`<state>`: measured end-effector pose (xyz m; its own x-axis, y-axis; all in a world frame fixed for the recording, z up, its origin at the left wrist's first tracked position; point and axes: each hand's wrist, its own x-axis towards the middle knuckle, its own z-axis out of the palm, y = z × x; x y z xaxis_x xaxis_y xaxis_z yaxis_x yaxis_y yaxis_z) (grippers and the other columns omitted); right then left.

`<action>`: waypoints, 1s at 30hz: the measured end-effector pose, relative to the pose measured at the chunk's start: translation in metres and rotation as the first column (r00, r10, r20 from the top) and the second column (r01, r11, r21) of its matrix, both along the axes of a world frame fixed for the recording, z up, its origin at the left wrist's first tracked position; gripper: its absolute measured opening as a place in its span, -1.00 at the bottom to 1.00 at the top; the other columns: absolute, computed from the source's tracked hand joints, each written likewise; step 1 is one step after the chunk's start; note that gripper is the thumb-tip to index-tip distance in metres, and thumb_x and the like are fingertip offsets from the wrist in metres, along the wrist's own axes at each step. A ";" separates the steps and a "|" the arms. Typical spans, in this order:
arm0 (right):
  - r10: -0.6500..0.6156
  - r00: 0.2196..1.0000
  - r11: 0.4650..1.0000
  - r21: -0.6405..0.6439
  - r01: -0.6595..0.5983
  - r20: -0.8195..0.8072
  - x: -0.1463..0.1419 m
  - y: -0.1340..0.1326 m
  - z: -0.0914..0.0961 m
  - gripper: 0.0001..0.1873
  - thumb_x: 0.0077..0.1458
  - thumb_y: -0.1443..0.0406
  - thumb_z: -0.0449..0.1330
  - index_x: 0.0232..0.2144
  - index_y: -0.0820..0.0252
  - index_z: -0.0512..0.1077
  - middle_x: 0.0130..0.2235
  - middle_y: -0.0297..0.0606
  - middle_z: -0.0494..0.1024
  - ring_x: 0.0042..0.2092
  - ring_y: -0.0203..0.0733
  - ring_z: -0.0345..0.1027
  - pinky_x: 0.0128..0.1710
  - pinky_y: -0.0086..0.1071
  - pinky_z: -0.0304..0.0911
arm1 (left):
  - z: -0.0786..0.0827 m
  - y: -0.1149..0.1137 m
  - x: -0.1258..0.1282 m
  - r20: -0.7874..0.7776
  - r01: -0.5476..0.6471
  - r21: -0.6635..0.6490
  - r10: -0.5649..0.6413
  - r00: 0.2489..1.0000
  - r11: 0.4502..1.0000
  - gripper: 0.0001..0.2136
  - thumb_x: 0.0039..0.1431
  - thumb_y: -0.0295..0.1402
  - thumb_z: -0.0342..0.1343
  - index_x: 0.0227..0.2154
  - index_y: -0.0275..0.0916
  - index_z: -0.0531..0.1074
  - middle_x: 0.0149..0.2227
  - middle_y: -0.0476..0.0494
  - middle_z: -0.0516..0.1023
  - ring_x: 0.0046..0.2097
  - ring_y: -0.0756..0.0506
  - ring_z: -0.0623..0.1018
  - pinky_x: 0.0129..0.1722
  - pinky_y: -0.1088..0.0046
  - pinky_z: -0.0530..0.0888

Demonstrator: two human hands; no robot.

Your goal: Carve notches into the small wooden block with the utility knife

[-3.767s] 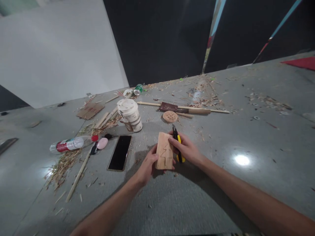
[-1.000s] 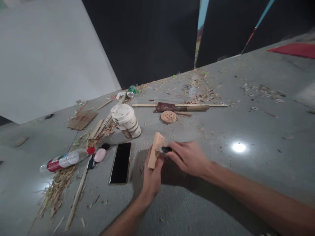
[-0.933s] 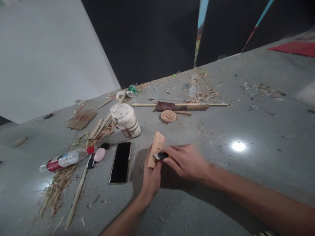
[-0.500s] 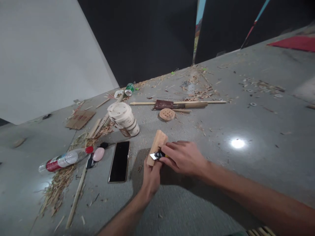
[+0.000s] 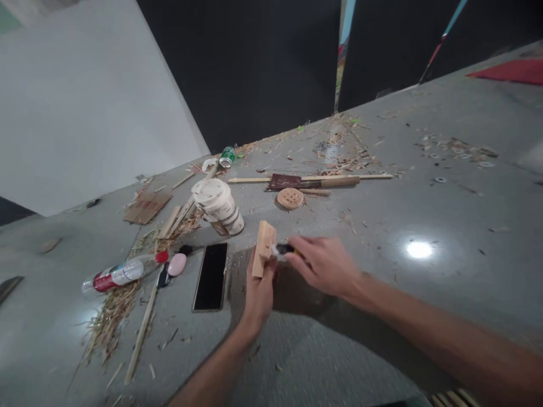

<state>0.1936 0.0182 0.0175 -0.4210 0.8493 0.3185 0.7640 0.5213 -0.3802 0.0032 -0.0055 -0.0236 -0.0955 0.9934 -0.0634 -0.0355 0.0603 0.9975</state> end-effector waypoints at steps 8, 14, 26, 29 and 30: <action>0.205 0.975 0.979 -0.004 -0.206 0.090 -0.017 -0.015 -0.007 -0.50 0.63 0.00 -0.12 -0.06 0.13 0.50 -0.25 -0.21 0.69 -0.41 -0.17 0.40 -0.39 -0.17 -0.08 | 0.003 -0.002 -0.002 -0.005 0.052 0.078 -0.051 0.999 0.996 -0.54 0.15 -0.20 0.36 0.11 -0.17 0.63 0.08 -0.29 0.77 0.11 -0.36 0.70 0.23 0.06 0.55; 0.143 0.989 0.989 0.044 -0.144 0.027 -0.011 -0.011 -0.002 -0.45 0.59 -0.10 -0.07 -0.17 0.10 0.51 -0.23 -0.16 0.70 -0.35 -0.15 0.42 -0.34 -0.21 -0.01 | 0.008 -0.009 0.000 -0.055 0.081 0.054 -0.078 0.995 0.995 -0.80 0.21 -0.18 0.36 -0.35 -0.21 0.63 -0.37 -0.13 0.65 -0.22 -0.21 0.62 -0.10 0.27 0.56; -0.407 0.838 0.910 -0.086 0.405 -0.363 0.076 0.066 -0.006 -0.55 0.48 -0.08 -0.04 -0.37 0.00 0.25 -0.50 -0.34 0.28 -0.44 -0.15 0.10 -0.34 -0.23 -0.11 | 0.015 -0.030 0.005 0.133 0.220 -0.091 -0.207 0.969 0.971 -0.52 0.25 0.07 0.34 -0.50 -0.27 0.50 -0.48 -0.08 0.46 -0.48 0.00 0.40 -0.43 0.44 0.34; -0.288 0.857 0.957 -0.148 0.248 -0.426 0.057 0.051 -0.009 -0.56 0.46 -0.09 0.01 -0.37 0.01 0.24 -0.49 -0.37 0.28 -0.43 -0.17 0.11 -0.33 -0.24 -0.07 | 0.017 -0.025 0.003 0.192 0.232 -0.121 -0.206 0.959 0.965 -0.51 0.19 0.12 0.36 -0.44 -0.27 0.51 -0.46 -0.10 0.51 -0.51 0.01 0.41 -0.49 0.46 0.33; -0.240 0.861 0.969 -0.171 0.181 -0.448 0.050 0.046 -0.010 -0.56 0.45 -0.09 0.01 -0.38 0.02 0.24 -0.48 -0.38 0.27 -0.42 -0.18 0.11 -0.33 -0.24 -0.05 | 0.017 -0.024 0.003 0.208 0.239 -0.126 -0.210 0.955 0.963 -0.50 0.16 0.14 0.36 -0.43 -0.27 0.51 -0.47 -0.09 0.51 -0.52 0.00 0.41 -0.51 0.46 0.32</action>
<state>0.2436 0.0643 0.0077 -0.0578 0.9446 0.3231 0.5714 0.2967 -0.7651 0.0061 -0.0292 -0.0069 0.1569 0.9658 -0.2064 -0.1934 0.2350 0.9526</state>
